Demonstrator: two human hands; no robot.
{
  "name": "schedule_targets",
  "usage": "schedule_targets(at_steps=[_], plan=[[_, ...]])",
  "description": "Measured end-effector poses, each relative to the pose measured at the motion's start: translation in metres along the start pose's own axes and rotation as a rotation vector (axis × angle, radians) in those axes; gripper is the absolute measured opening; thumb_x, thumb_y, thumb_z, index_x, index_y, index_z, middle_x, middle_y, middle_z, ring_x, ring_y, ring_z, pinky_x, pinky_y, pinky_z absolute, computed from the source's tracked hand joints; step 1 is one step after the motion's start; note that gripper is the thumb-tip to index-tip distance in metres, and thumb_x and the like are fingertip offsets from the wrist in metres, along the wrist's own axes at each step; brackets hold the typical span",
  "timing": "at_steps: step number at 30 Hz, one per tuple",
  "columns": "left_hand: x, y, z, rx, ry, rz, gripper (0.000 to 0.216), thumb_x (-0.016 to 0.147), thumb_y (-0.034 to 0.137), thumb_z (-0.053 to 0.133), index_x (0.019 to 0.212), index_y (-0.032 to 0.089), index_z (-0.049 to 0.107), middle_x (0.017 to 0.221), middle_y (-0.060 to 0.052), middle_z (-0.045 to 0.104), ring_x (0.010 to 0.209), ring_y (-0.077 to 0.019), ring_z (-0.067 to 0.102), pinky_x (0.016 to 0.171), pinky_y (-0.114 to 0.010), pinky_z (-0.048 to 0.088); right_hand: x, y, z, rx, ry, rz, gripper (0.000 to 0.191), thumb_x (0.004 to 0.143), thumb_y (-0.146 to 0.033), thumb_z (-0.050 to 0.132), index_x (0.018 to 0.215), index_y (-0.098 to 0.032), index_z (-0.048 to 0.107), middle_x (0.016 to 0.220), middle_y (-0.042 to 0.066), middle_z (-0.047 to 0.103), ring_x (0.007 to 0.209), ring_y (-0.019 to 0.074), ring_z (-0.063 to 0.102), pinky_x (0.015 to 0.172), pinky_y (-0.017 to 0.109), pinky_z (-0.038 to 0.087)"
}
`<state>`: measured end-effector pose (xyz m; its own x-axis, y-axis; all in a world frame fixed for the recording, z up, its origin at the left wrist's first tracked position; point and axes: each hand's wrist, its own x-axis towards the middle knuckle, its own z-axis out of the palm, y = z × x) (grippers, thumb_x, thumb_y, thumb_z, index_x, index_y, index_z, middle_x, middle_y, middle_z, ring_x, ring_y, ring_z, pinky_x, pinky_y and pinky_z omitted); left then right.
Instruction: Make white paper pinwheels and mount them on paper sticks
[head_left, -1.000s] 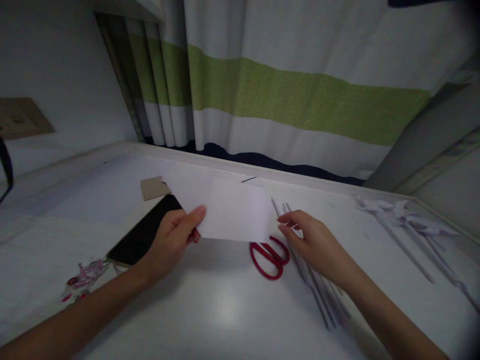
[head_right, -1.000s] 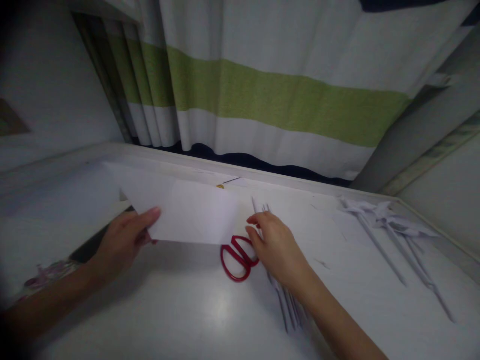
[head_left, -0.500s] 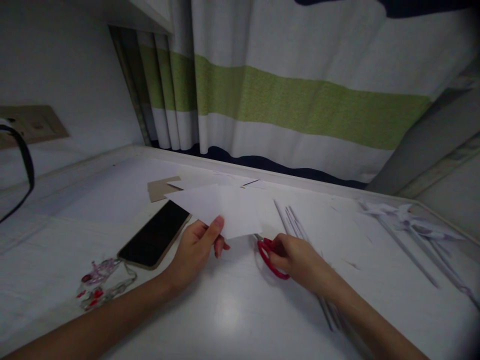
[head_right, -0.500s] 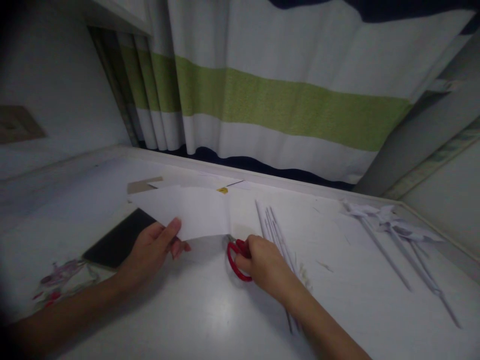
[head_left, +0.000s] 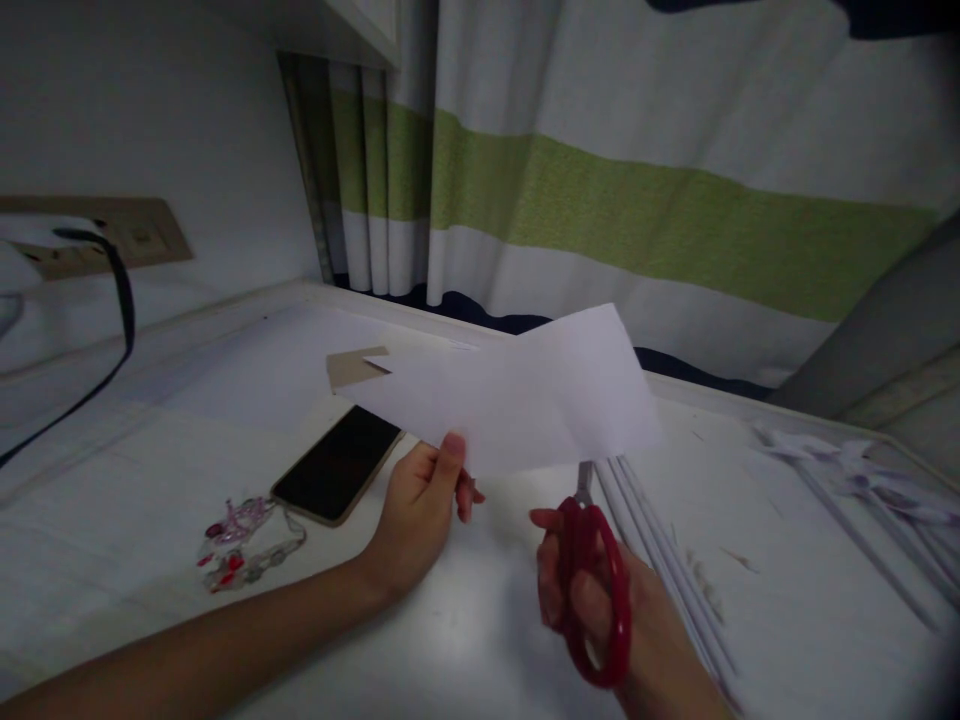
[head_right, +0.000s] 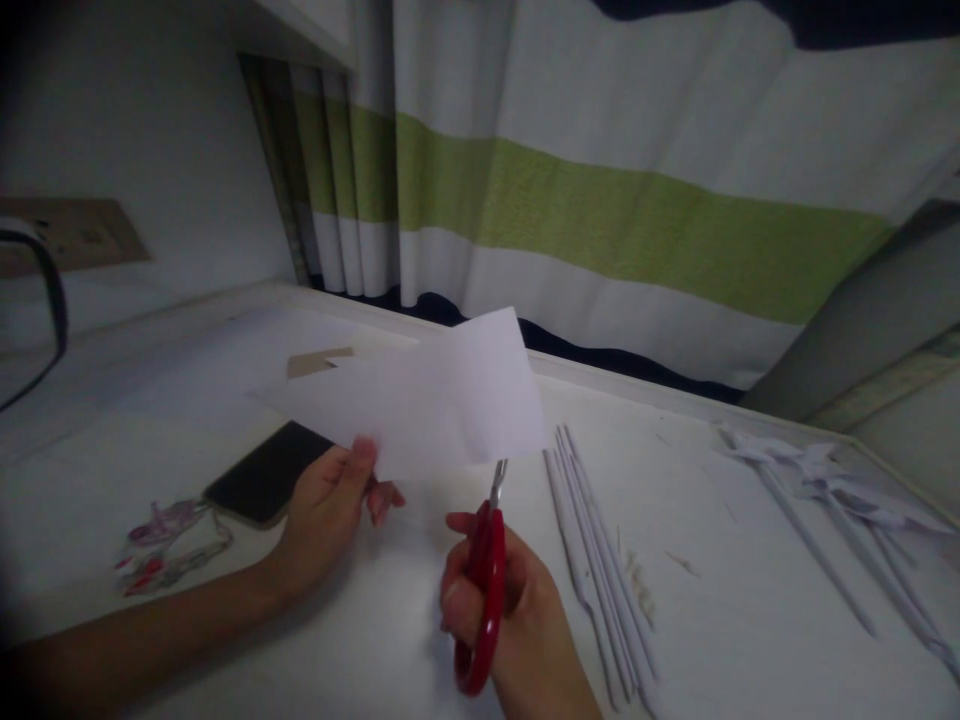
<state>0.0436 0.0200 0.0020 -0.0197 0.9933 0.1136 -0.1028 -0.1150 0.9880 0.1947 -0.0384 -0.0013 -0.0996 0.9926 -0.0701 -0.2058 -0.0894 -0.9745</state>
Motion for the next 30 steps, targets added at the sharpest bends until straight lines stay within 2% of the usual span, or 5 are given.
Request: schedule_targets(at_steps=[7, 10, 18, 25, 30], plan=[[-0.018, 0.0, 0.006, 0.038, -0.141, -0.015, 0.038, 0.077, 0.051, 0.043, 0.059, 0.017, 0.046, 0.047, 0.005, 0.046, 0.045, -0.0094, 0.045, 0.044, -0.02, 0.037, 0.012, -0.008, 0.043, 0.075, 0.186, -0.033, 0.022, 0.058, -0.02, 0.073, 0.077, -0.019, 0.061, 0.073, 0.002, 0.065, 0.069, 0.0167, 0.058, 0.066, 0.028, 0.045], [-0.018, -0.004, 0.006, 0.034, -0.188, 0.0, 0.035, 0.08, 0.047, 0.04, 0.062, 0.018, 0.045, 0.05, 0.005, 0.044, 0.048, -0.0094, 0.045, 0.048, -0.02, 0.039, 0.015, -0.01, 0.043, 0.012, 0.215, -0.099, 0.006, 0.068, -0.021, 0.065, 0.066, -0.017, 0.06, 0.062, 0.0, 0.062, 0.06, 0.0136, 0.055, 0.06, 0.025, 0.042], [-0.021, -0.003, 0.006, 0.063, -0.401, 0.014, 0.037, 0.083, 0.036, 0.041, 0.054, 0.016, 0.049, 0.053, 0.001, 0.052, 0.055, -0.0108, 0.051, 0.056, -0.021, 0.041, 0.016, -0.02, 0.035, 0.055, 0.082, -0.071, 0.017, 0.075, -0.021, 0.059, 0.059, -0.018, 0.052, 0.054, -0.004, 0.053, 0.052, 0.0091, 0.046, 0.051, 0.022, 0.037], [-0.011, 0.008, 0.004, -0.003, -0.199, -0.029, 0.033, 0.082, 0.035, 0.04, 0.056, 0.016, 0.051, 0.045, 0.003, 0.048, 0.046, -0.0103, 0.05, 0.051, -0.022, 0.042, 0.008, -0.006, 0.01, -0.03, 0.04, 0.043, 0.028, 0.076, -0.047, 0.05, 0.074, -0.02, 0.051, 0.051, -0.005, 0.045, 0.044, 0.0093, 0.039, 0.041, 0.021, 0.03], [-0.009, 0.012, 0.004, -0.073, -0.147, -0.021, 0.031, 0.081, 0.033, 0.042, 0.059, 0.015, 0.053, 0.045, 0.003, 0.052, 0.046, -0.0102, 0.052, 0.05, -0.021, 0.044, 0.009, 0.011, -0.007, -0.16, -0.12, 0.106, 0.045, 0.056, -0.062, 0.059, 0.072, -0.02, 0.055, 0.057, -0.001, 0.047, 0.05, 0.0137, 0.043, 0.044, 0.024, 0.033]])
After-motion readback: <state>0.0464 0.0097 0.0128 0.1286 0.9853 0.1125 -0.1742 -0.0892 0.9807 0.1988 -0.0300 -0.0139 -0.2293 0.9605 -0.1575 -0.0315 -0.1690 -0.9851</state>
